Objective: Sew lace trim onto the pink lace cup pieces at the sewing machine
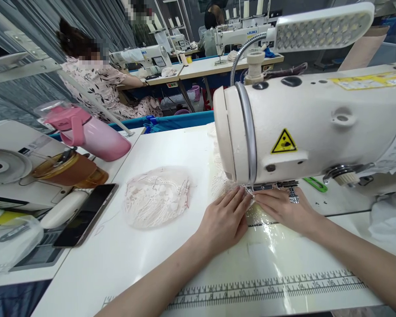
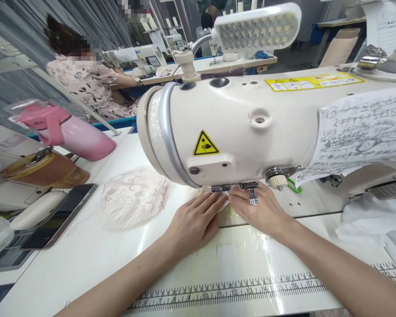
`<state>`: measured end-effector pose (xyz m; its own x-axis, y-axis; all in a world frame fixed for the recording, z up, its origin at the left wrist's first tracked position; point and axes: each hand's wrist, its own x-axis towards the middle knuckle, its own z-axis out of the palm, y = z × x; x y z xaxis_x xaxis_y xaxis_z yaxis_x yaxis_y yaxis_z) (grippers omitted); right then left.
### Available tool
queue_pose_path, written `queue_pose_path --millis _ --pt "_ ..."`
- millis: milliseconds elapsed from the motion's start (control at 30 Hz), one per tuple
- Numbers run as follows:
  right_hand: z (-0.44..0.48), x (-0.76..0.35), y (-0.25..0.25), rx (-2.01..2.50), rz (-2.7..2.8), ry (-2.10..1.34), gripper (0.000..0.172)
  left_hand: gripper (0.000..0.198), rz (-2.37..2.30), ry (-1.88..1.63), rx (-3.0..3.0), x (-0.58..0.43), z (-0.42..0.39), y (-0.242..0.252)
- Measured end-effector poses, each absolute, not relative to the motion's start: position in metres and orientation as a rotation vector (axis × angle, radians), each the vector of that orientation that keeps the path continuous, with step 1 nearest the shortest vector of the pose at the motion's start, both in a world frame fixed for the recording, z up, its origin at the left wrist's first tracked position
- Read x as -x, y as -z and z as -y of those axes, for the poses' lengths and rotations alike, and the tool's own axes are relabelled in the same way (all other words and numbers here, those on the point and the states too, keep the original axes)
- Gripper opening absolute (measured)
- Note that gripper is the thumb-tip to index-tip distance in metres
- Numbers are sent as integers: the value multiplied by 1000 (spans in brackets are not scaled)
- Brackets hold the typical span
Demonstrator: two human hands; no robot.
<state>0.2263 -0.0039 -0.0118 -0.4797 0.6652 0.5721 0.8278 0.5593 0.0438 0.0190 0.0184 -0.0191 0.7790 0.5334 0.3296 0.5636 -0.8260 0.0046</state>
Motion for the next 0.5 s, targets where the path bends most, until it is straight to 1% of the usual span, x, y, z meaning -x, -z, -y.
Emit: queue_pose_path --millis 167,367,500 --pt "2 -229 4 1223 2291 315 35 42 886 478 2880 -20 -19 19" --pt "-5 -239 31 1187 2274 246 27 37 871 515 2871 -20 -20 21" --pt "-5 -239 33 1180 2247 206 29 32 764 549 2901 -19 -20 21"
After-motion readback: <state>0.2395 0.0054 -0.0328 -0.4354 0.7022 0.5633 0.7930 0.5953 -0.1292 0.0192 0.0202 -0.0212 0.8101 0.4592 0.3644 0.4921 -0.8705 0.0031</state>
